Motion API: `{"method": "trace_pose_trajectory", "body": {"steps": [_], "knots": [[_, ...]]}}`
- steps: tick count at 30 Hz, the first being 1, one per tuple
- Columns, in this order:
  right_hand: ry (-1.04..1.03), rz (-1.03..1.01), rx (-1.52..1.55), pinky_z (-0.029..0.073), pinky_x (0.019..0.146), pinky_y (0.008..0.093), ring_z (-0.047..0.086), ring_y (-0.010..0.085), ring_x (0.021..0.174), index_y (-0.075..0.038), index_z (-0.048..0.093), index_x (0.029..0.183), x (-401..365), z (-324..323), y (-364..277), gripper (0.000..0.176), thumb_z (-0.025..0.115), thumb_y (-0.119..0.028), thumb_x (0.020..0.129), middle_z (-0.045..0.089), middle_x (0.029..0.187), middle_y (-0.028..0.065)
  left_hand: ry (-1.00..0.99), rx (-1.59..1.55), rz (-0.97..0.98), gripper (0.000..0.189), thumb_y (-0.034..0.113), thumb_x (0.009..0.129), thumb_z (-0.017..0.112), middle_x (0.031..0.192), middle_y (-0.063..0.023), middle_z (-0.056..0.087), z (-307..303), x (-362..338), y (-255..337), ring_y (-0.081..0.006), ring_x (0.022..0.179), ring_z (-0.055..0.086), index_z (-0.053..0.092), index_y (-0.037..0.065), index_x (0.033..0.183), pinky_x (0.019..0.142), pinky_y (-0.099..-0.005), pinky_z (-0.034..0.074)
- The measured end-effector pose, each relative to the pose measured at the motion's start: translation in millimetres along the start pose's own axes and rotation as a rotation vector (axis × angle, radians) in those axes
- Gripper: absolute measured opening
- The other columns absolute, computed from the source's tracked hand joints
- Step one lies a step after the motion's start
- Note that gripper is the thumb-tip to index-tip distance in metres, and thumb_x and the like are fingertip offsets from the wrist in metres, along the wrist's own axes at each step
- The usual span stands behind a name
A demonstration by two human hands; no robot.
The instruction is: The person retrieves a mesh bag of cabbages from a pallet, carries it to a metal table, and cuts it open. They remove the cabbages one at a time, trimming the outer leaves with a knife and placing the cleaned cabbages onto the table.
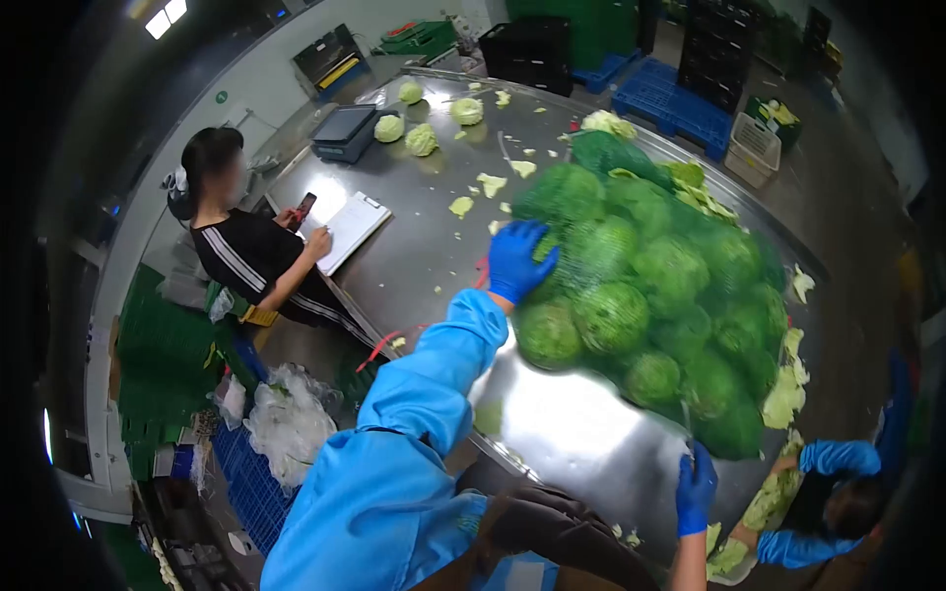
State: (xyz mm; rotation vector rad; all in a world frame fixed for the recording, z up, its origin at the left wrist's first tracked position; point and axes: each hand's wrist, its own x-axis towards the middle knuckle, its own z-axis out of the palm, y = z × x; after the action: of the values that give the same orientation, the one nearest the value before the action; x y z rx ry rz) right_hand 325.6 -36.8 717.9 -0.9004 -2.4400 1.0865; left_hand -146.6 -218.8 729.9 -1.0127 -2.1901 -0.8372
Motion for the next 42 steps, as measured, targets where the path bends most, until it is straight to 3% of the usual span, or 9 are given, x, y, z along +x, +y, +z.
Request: {"method": "trace_pose_trajectory", "body": {"steps": [2,3,7,13,20,25,30,38,42], "knots": [[0.002,0.357,0.086,0.048,0.087,0.0345,0.064,0.0251,0.098,0.001,0.058,0.121,1,11,6,0.033,0.06,-0.015,0.092,0.066,0.113,0.0175,0.007,-0.081,0.014,0.041,0.038,0.078,0.068,0.113,-0.0141,0.062,4,5,-13,-0.0362,0.106,0.054,0.066,0.008,0.108,0.094,-0.0468,0.042],[0.13,0.186,-0.047,0.047,0.091,0.0348,0.062,0.0254,0.102,0.004,0.058,0.121,1,25,30,0.034,0.06,-0.014,0.092,0.064,0.114,0.0192,0.005,-0.105,0.013,0.041,0.037,0.079,0.068,0.114,-0.014,0.062,5,9,-19,-0.0361,0.107,0.053,0.066,0.008,0.108,0.094,-0.0471,0.041],[0.155,-0.051,-0.155,0.045,0.093,0.0355,0.061,0.0283,0.106,0.004,0.057,0.122,31,40,-15,0.033,0.059,-0.011,0.093,0.064,0.116,0.0181,0.035,-0.145,-0.01,0.039,0.032,0.077,0.069,0.115,-0.013,0.062,2,0,-17,-0.0356,0.109,0.054,0.065,0.008,0.108,0.096,-0.0473,0.041],[0.211,-0.241,-0.316,0.047,0.09,0.034,0.063,0.0289,0.105,0.0,0.056,0.125,109,25,-70,0.031,0.056,-0.009,0.095,0.064,0.117,0.0164,0.054,-0.224,0.0,0.04,0.03,0.078,0.068,0.116,-0.0139,0.061,-4,0,-19,-0.0367,0.111,0.053,0.064,0.007,0.11,0.097,-0.049,0.04],[0.118,-0.269,-0.49,0.048,0.087,0.0346,0.064,0.03,0.104,-0.003,0.061,0.12,138,9,-97,0.026,0.055,-0.012,0.096,0.065,0.113,0.0177,0.076,-0.225,-0.01,0.04,0.028,0.078,0.068,0.117,-0.0146,0.062,-8,-7,-17,-0.0363,0.113,0.053,0.065,0.008,0.112,0.097,-0.0479,0.041],[0.214,-0.105,-0.364,0.049,0.089,0.034,0.066,0.0237,0.101,0.003,0.062,0.119,123,6,-45,0.027,0.057,-0.01,0.095,0.067,0.114,0.0163,0.065,-0.335,-0.014,0.04,0.024,0.076,0.07,0.117,-0.0146,0.063,-10,-14,-19,-0.035,0.111,0.058,0.066,0.008,0.113,0.098,-0.0469,0.043],[0.356,-0.254,-0.592,0.053,0.075,0.0378,0.066,0.0333,0.087,-0.006,0.066,0.108,120,6,-68,0.021,0.062,-0.017,0.091,0.068,0.101,0.0152,0.046,-0.217,0.087,0.038,0.018,0.078,0.068,0.118,-0.0142,0.065,-16,-11,-20,-0.0375,0.11,0.059,0.066,0.007,0.114,0.1,-0.048,0.042],[0.069,-0.259,-0.631,0.051,0.062,0.0418,0.063,0.0325,0.073,-0.012,0.064,0.102,131,22,-102,0.016,0.059,-0.023,0.091,0.064,0.085,0.0099,0.025,-0.159,0.129,0.033,0.014,0.08,0.067,0.118,-0.013,0.066,-18,-9,-20,-0.0335,0.111,0.059,0.067,0.005,0.112,0.099,-0.0432,0.042],[0.034,-0.324,-0.652,0.05,0.06,0.0437,0.062,0.0325,0.071,-0.013,0.061,0.096,149,36,-69,0.013,0.057,-0.024,0.091,0.062,0.083,0.0099,-0.012,-0.145,0.123,0.034,0.015,0.081,0.065,0.12,-0.0154,0.064,-21,-10,-14,-0.0341,0.112,0.058,0.066,0.004,0.113,0.1,-0.0434,0.042]]}}
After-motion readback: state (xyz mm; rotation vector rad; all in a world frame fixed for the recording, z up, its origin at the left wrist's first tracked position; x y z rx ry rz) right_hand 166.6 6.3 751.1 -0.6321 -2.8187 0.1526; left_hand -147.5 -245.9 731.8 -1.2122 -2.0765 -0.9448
